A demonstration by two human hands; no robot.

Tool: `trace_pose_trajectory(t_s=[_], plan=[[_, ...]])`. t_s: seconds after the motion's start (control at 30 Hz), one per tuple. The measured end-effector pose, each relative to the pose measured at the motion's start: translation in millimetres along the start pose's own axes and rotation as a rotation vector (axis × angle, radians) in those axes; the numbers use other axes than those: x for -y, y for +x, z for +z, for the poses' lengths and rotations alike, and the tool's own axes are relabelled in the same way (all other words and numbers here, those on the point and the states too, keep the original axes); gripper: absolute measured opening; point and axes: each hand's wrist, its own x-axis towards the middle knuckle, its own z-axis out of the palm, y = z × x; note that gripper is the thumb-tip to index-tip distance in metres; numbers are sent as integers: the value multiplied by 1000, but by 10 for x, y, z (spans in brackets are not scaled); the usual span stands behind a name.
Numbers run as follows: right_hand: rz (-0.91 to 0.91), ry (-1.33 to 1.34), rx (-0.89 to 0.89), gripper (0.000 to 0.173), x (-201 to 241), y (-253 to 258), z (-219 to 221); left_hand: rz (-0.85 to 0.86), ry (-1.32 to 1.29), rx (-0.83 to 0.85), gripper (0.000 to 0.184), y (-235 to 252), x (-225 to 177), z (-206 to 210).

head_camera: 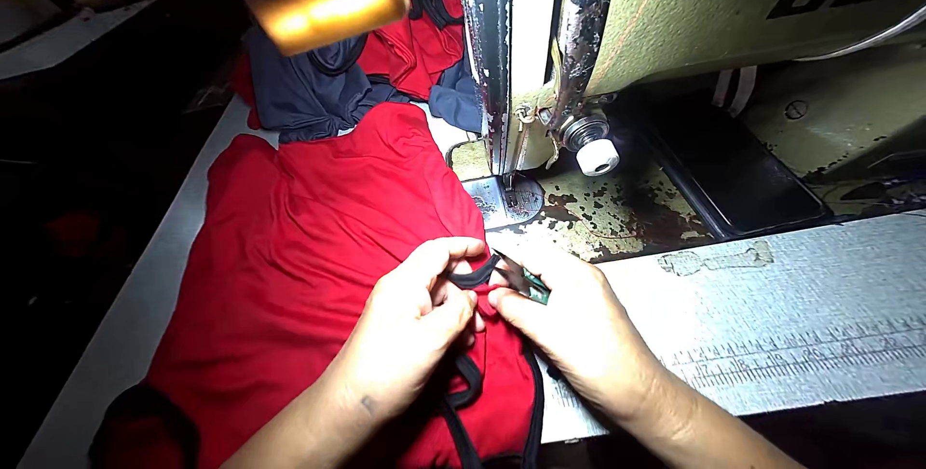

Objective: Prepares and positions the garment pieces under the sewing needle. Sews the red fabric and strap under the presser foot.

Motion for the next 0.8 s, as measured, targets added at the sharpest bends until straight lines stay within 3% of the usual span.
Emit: trace_pose_trajectory(t_s=[0.1, 0.3, 0.4, 0.6, 0.8], plan=[[-21, 160, -23, 13, -56, -30, 0, -25, -110, 21, 27, -9, -31, -49], [-40, 463, -69, 8, -36, -5, -55, -54, -187, 39, 24, -10, -37, -82], [-32, 412, -58, 6, -37, -3, -60, -92, -243, 32, 17, -4, -42, -88], [-165, 50, -29, 11, -91, -42, 27, -62, -248, 40, 11, 4, -63, -119], [-66, 258, -30, 10, -65, -32, -8, -63, -89, 39, 10, 20, -152, -234]])
